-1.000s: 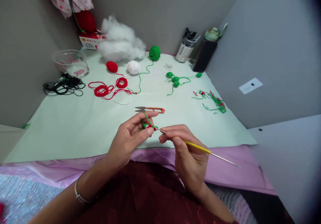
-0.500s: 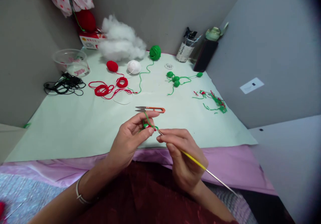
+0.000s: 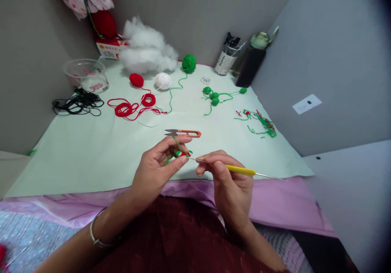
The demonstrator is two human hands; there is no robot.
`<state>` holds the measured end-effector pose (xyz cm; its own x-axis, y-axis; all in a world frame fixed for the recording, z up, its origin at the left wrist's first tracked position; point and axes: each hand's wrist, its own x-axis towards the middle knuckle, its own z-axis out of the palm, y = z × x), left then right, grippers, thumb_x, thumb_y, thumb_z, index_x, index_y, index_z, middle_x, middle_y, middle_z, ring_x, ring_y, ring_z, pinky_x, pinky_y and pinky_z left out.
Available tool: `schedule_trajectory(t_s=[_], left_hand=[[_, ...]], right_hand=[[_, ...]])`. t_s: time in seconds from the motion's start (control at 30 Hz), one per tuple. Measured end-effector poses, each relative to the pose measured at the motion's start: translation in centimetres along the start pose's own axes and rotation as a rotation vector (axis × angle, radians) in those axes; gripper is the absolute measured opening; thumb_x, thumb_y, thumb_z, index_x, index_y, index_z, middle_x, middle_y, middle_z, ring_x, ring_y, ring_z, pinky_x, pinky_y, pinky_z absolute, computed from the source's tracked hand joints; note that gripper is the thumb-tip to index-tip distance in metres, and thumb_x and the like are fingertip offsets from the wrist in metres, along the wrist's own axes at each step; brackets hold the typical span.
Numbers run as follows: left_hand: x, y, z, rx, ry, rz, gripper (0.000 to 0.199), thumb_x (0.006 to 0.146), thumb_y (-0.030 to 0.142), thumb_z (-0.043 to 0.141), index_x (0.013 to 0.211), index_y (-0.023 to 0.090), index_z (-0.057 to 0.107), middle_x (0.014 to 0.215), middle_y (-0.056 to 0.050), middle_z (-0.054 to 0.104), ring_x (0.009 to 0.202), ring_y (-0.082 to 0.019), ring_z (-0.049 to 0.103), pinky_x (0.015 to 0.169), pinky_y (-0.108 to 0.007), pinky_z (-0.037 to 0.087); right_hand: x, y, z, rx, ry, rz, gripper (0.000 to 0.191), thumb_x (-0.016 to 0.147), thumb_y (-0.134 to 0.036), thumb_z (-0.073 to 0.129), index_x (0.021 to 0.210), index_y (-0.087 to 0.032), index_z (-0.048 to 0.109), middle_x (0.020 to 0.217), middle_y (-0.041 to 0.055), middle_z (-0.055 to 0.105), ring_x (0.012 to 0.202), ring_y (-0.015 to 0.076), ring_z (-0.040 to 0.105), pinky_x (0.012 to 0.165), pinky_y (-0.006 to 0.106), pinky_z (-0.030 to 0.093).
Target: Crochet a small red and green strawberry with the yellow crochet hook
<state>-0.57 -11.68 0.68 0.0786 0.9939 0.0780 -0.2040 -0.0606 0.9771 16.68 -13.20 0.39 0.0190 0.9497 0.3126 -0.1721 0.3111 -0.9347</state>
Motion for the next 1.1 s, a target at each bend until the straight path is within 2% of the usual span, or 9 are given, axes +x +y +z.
schedule_trajectory(t_s=[0.17, 0.4, 0.53, 0.7, 1.1], left_hand=[[0.06, 0.04, 0.13, -0.012, 0.034, -0.026, 0.03, 0.086, 0.026, 0.083, 0.116, 0.025, 0.079, 0.095, -0.002, 0.076, 0.091, -0.017, 0.07, 0.088, -0.027, 0.056], [-0.04, -0.04, 0.21, -0.099, -0.005, -0.095, 0.027, 0.084, 0.028, 0.086, 0.111, 0.025, 0.08, 0.084, 0.0, 0.072, 0.074, -0.013, 0.067, 0.074, -0.024, 0.057], [0.02, -0.31, 0.19, -0.182, -0.022, -0.137, 0.018, 0.086, 0.026, 0.084, 0.103, 0.024, 0.079, 0.085, 0.001, 0.07, 0.07, -0.011, 0.066, 0.07, -0.021, 0.055], [0.05, -0.47, 0.23, -0.215, -0.027, -0.134, 0.01, 0.087, 0.025, 0.083, 0.094, 0.022, 0.076, 0.081, 0.003, 0.067, 0.069, -0.011, 0.065, 0.07, -0.023, 0.053], [0.0, -0.57, 0.22, -0.224, -0.075, -0.146, 0.006, 0.091, 0.025, 0.081, 0.094, 0.024, 0.075, 0.075, 0.006, 0.067, 0.07, -0.008, 0.065, 0.072, -0.018, 0.051]], right_hand=[[-0.22, -0.16, 0.02, -0.092, 0.024, -0.104, 0.022, 0.102, -0.02, 0.061, 0.105, -0.029, 0.081, 0.088, 0.0012, 0.076, 0.074, 0.015, 0.07, 0.07, 0.032, 0.058], [-0.92, -0.46, -0.31, -0.532, 0.033, -0.398, 0.03, 0.096, -0.008, 0.064, 0.114, -0.028, 0.078, 0.104, 0.0058, 0.079, 0.1, 0.0218, 0.074, 0.083, 0.038, 0.061], [-0.86, -0.48, -0.45, -0.502, 0.046, -0.391, 0.03, 0.098, -0.008, 0.061, 0.113, -0.028, 0.078, 0.1, 0.0045, 0.08, 0.097, 0.0213, 0.074, 0.082, 0.038, 0.061], [-0.83, -0.65, -0.57, -0.474, -0.018, -0.376, 0.027, 0.099, -0.013, 0.061, 0.113, -0.028, 0.077, 0.097, 0.0043, 0.081, 0.093, 0.0219, 0.075, 0.079, 0.039, 0.062], [-0.75, -0.63, -0.65, -0.472, -0.056, -0.391, 0.027, 0.099, -0.01, 0.06, 0.115, -0.025, 0.076, 0.1, 0.004, 0.081, 0.096, 0.0193, 0.073, 0.081, 0.036, 0.063]])
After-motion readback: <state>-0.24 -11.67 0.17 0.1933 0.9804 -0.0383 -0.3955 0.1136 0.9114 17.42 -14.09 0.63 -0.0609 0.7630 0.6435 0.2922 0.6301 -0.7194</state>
